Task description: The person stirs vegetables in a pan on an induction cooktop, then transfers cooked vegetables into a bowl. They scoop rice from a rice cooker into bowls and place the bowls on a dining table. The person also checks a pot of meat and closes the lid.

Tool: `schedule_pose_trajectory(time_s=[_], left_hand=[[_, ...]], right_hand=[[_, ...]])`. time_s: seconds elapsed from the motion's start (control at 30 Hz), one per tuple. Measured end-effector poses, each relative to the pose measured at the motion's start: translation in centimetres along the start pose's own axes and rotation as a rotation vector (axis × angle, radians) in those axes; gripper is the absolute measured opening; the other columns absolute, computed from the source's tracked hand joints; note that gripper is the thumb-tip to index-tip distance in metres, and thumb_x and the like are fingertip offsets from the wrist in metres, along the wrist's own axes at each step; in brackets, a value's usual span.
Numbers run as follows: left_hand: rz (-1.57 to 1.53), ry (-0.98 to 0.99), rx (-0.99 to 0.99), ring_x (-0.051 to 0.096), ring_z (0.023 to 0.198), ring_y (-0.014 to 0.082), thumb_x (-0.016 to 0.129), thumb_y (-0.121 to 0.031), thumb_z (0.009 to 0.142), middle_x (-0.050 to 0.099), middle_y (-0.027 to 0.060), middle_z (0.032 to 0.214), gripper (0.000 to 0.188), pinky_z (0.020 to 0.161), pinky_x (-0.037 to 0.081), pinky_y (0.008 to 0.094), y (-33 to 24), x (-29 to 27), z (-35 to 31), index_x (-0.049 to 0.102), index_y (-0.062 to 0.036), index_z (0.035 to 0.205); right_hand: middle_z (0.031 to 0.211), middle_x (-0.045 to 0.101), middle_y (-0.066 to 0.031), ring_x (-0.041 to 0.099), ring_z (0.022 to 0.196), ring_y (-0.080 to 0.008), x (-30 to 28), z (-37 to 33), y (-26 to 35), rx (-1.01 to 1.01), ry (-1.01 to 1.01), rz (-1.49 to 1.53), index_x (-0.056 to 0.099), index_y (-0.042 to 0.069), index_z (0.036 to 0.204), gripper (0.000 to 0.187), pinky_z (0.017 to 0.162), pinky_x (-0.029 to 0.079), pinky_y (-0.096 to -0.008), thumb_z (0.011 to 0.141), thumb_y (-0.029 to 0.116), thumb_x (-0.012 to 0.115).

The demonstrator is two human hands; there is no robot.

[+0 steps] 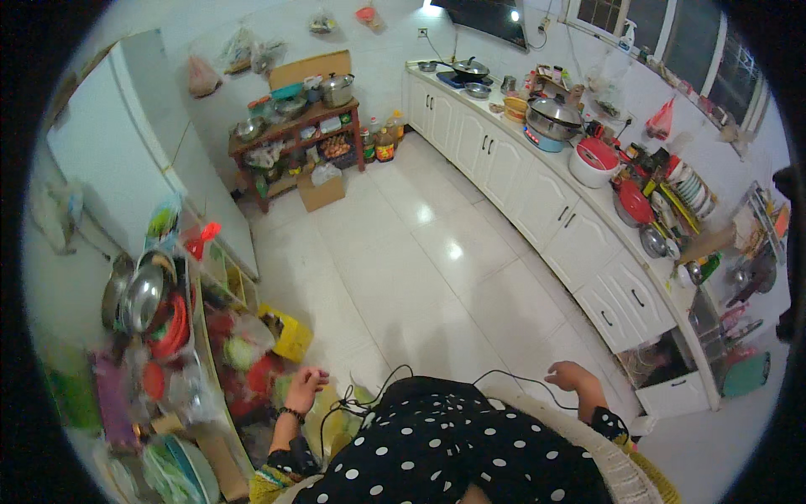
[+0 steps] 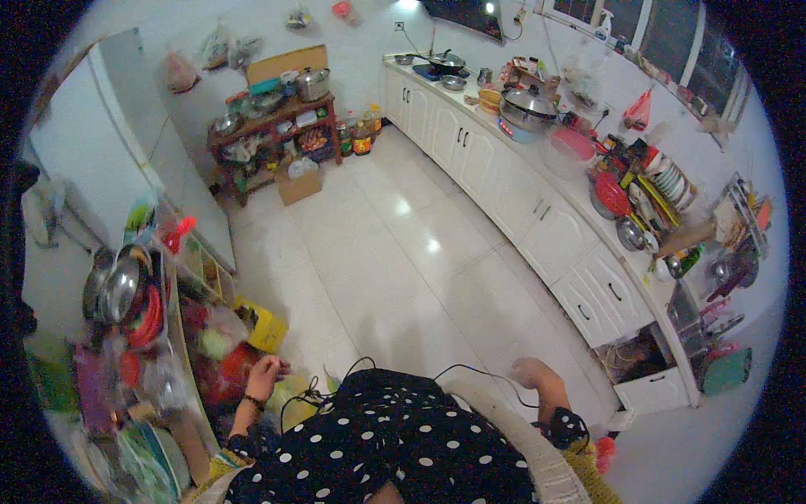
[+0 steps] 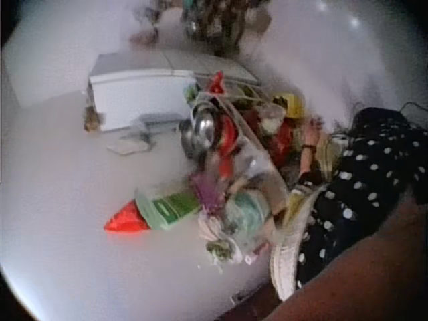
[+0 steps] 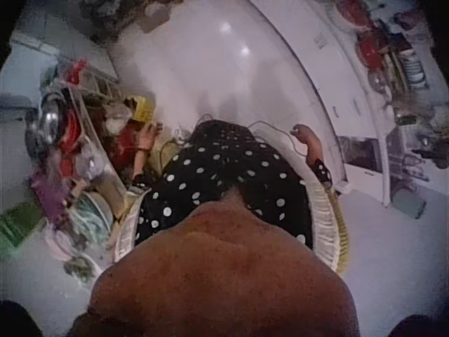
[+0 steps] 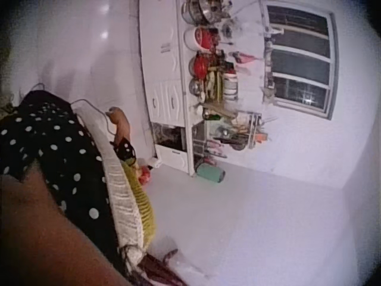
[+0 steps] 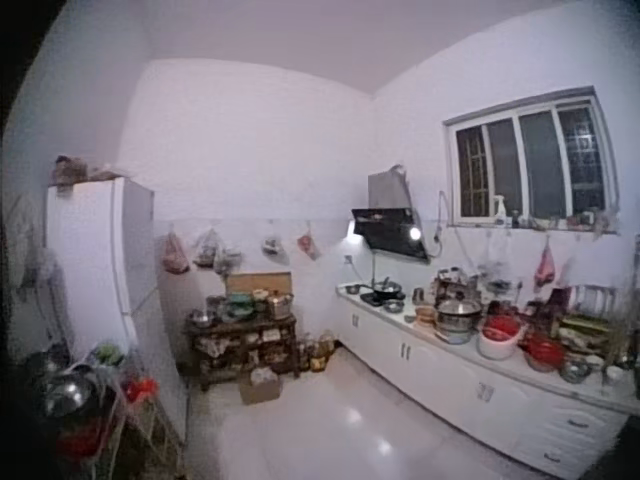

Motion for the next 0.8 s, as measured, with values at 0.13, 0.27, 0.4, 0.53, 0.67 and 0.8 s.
schedule_pose_trajectory(time_s=[0.13,0.27,0.4,0.53,0.67,0.8], left_hand=[[0.026,0.043,0.093,0.069,0.1,0.0181,0.052,-0.031,0.108,0.071,0.0075,0.11,0.028,0.084,0.054,0.033,-11.6,0.6,16.9,0.062,-0.0049,0.111],[0.093,0.147,0.092,0.069,0.101,0.0188,0.052,-0.032,0.108,0.071,0.0076,0.112,0.028,0.086,0.054,0.0341,-17.1,1.5,32.0,0.061,-0.006,0.114],[-0.031,0.045,-0.138,0.069,0.103,0.0195,0.051,-0.035,0.108,0.07,0.0086,0.116,0.03,0.087,0.054,0.0345,-16.8,-1.5,43.6,0.061,-0.0077,0.115],[-0.122,0.046,-0.119,0.069,0.1,0.0194,0.051,-0.037,0.107,0.07,0.0093,0.114,0.031,0.083,0.054,0.0323,-18.5,-6.5,52.1,0.062,-0.008,0.114],[-0.155,-0.128,-0.098,0.07,0.094,0.0198,0.053,-0.042,0.106,0.072,0.0108,0.11,0.036,0.075,0.052,0.0315,-18.7,-14.4,62.3,0.063,-0.0079,0.109],[-0.383,0.035,-0.172,0.069,0.093,0.0202,0.051,-0.044,0.106,0.073,0.011,0.108,0.038,0.074,0.05,0.0315,-19.8,-20.4,78.1,0.063,-0.0083,0.104]], right_hand=[[0.123,0.07,-0.0199,0.064,0.116,-0.0386,-5.2,8.9,-1.5,0.178,-0.051,0.116,0.071,0.006,0.123,0.047,0.101,0.05,-0.0445,0.093,0.041,0.068],[0.124,0.07,-0.0195,0.064,0.116,-0.0388,-8.2,21.0,-1.9,0.21,0.072,0.182,0.07,0.006,0.124,0.049,0.101,0.05,-0.0452,0.093,0.044,0.068],[0.122,0.07,-0.0188,0.065,0.114,-0.0404,-15.5,39.1,-0.8,0.194,0.24,-0.032,0.07,0.008,0.124,0.05,0.098,0.051,-0.0484,0.094,0.048,0.065],[0.114,0.07,-0.0232,0.066,0.108,-0.0415,-33.3,57.8,10.7,-0.031,-0.106,-0.116,0.072,0.002,0.111,0.044,0.091,0.053,-0.0498,0.095,0.042,0.062],[0.12,0.068,-0.022,0.063,0.113,-0.0418,-51.3,69.3,26.7,-0.353,-0.434,0.121,0.067,0.002,0.121,0.042,0.099,0.05,-0.0482,0.096,0.035,0.064],[0.111,0.07,-0.0196,0.064,0.105,-0.0396,-57.2,77.2,34.4,-0.254,-0.512,0.329,0.07,0.005,0.112,0.031,0.092,0.051,-0.0485,0.095,0.03,0.064]])
Point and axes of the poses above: each hand's wrist, its own z-axis towards the middle knuckle, its own x-axis out of the palm, y = z × x, the point moved 9 cm from there along z, towards the middle knuckle
